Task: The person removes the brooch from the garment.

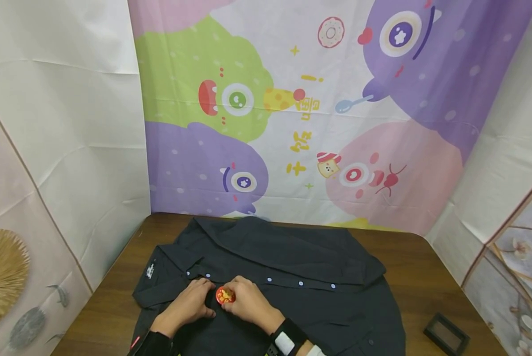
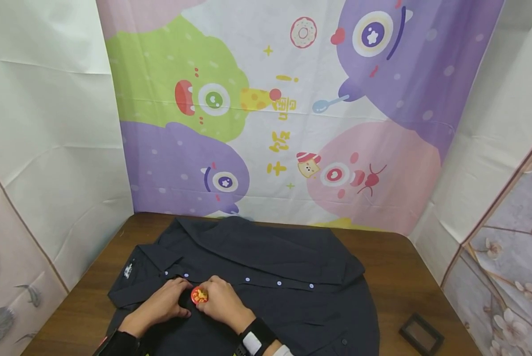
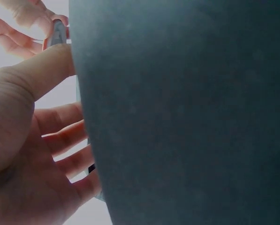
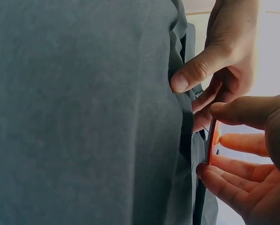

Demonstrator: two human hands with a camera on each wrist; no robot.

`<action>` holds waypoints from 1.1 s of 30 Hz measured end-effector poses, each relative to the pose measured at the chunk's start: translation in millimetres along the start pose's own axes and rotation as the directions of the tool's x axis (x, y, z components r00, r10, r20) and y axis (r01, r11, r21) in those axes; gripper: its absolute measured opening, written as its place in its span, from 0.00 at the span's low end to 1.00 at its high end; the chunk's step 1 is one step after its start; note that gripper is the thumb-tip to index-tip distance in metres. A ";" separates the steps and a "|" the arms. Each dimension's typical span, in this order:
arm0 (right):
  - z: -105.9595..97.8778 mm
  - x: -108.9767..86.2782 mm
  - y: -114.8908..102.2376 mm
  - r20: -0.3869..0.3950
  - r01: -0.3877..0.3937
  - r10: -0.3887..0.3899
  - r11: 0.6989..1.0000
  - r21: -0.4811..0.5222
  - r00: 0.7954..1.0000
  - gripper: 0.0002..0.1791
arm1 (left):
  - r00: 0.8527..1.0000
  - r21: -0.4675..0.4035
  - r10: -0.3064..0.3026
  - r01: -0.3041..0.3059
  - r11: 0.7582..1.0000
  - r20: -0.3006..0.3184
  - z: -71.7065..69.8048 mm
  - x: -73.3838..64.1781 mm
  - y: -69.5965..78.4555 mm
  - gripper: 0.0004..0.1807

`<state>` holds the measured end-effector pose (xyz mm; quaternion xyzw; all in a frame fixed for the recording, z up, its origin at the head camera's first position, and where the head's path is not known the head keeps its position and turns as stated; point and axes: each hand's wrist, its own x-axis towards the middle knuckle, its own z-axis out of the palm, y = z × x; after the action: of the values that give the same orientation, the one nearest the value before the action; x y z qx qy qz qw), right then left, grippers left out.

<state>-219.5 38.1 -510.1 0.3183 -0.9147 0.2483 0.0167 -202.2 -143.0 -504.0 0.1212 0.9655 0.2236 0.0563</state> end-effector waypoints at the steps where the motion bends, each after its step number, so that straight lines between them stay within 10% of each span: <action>1: -0.2 0.1 -0.2 -0.002 0.003 -0.003 1.000 -0.001 1.000 0.20 | 1.000 -0.002 0.000 0.000 1.000 0.001 -0.2 -0.2 0.2 0.31; 33: -5.3 1.1 -0.6 0.039 0.017 -0.016 1.000 -0.022 0.999 0.20 | 1.000 -0.028 -0.005 0.005 1.000 -0.029 0.2 -1.1 0.1 0.25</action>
<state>-220.7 39.6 -505.0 0.3306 -0.9149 0.2315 0.0045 -201.1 -143.1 -504.0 0.1146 0.9633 0.2387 0.0443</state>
